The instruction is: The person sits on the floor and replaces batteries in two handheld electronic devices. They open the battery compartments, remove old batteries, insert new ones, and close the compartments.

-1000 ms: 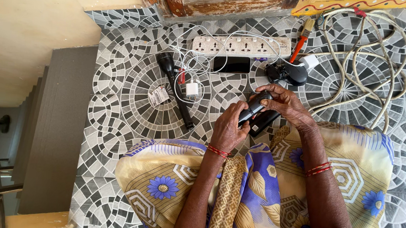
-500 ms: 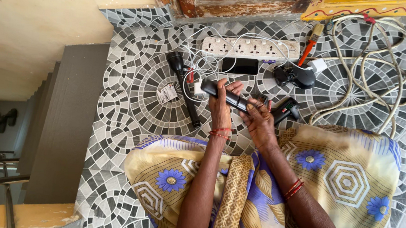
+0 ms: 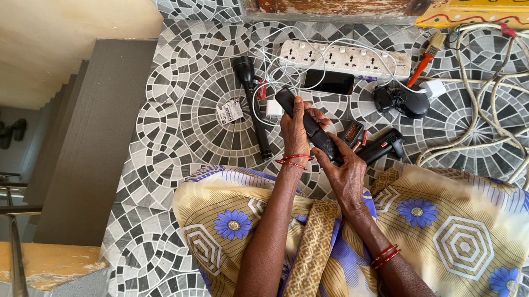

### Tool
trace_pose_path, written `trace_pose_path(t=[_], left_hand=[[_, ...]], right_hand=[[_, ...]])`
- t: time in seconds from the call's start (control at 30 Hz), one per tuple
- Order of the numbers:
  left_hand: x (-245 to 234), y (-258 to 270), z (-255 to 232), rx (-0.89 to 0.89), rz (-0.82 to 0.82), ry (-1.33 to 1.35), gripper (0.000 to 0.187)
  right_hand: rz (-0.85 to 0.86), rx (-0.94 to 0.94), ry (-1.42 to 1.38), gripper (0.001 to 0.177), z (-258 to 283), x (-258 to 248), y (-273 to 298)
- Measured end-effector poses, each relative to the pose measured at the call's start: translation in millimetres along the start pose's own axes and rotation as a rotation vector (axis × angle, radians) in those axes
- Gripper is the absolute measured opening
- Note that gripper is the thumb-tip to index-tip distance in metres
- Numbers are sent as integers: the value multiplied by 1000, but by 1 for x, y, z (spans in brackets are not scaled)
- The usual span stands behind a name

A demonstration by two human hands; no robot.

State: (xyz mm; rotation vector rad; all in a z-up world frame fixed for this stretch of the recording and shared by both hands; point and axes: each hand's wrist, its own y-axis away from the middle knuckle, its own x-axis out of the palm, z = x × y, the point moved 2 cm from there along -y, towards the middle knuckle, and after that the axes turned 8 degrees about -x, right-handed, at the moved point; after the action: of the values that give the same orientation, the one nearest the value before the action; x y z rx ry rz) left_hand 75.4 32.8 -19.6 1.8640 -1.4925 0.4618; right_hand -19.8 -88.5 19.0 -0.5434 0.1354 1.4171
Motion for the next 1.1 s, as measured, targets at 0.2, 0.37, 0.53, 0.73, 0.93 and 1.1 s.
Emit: trace_pose_path(t=[0.2,0.37,0.53,0.73,0.93,1.1], left_hand=[[-5,-6,-4,13,-10,-23,49],[-7,-10,-4,18,34,55,48],[-10,-11,-10,6,34,97,54],[-3,3,-10,-172,209,57,83],[10,21,-12,-274,311,-145,89],[17,38,-24,-294,362,-316,91]], right_hand=[[-6,248,-42,60,-8,-1,11],[-9,245,-288,54,-34,-3,8],[-7,222,-342,43,-77,7,0],[272,-143,510,58,-117,63,-1],[312,-307,468,51,-158,83,-5],[309,90,296,51,-139,43,-37]])
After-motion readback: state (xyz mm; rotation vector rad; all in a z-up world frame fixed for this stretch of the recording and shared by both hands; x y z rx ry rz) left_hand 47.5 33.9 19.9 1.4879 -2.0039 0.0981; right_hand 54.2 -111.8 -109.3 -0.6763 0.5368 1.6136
